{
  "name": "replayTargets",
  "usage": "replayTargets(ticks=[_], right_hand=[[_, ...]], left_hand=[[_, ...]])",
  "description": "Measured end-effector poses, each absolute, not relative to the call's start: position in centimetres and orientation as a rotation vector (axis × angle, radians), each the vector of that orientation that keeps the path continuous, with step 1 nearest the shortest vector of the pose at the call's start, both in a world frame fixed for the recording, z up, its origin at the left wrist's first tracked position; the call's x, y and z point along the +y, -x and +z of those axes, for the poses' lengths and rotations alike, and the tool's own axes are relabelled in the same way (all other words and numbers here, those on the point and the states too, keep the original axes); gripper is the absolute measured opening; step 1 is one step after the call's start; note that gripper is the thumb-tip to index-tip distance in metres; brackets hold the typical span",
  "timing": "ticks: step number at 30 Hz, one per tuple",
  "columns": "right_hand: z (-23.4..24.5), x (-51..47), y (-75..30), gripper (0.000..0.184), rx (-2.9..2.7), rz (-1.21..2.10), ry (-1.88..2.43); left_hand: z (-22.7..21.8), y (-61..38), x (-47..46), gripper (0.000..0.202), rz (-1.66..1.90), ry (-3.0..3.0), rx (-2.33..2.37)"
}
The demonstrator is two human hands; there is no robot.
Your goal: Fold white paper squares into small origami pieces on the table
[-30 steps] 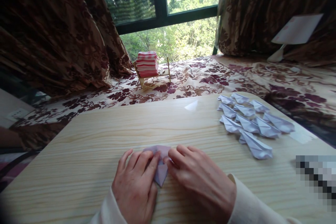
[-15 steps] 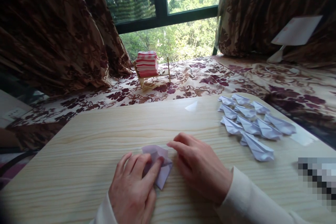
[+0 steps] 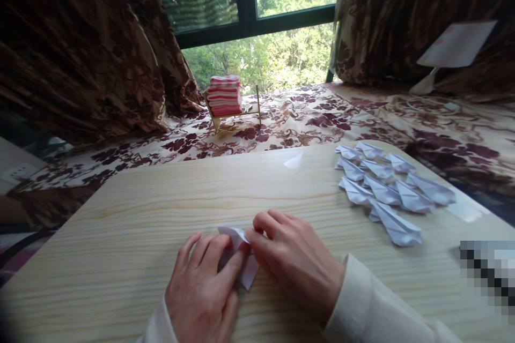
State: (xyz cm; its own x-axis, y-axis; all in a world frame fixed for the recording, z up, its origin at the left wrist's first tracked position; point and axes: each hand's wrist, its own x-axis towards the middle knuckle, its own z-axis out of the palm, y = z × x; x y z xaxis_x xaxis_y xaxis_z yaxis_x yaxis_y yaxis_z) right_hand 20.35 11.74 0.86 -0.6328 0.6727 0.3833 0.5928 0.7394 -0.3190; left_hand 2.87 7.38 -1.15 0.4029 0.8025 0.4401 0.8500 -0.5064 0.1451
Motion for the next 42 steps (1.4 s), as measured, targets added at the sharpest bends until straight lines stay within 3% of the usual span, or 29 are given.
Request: replayTargets(ticks=[3,8,11,17,29,36,42], right_hand=[[0.4,11.9,-20.3,0.020,-2.383,0.304,1.037],[-0.1,12.2,-20.4,0.027,-2.193,0.515,1.156],[-0.1,12.2,-20.5,0.026,-2.130,0.614,1.169],[0.0,11.9,-20.5,0.025,-2.107,0.643,1.177],[-0.1,11.7,-20.2,0.028,-2.222,0.489,1.173],[0.8,11.3,-20.7,0.010,-2.347,0.497,1.091],[1.3,11.2,-20.9,0.011,-2.442,0.492,1.060]], left_hand=[[-1.0,-2.9,7.5,0.041,-0.807,2.540,-1.493],[-0.3,-1.8,8.8,0.016,-1.267,2.390,-1.506],[-0.5,-1.0,9.9,0.013,-1.311,2.291,-1.685],[-1.4,-0.7,10.3,0.005,-1.224,2.471,-1.702],[-1.0,-1.5,9.9,0.015,-1.012,2.602,-1.424],[-1.1,-1.6,9.7,0.017,-0.963,2.624,-1.373],[-0.7,-1.5,9.3,0.015,-0.964,2.671,-1.385]])
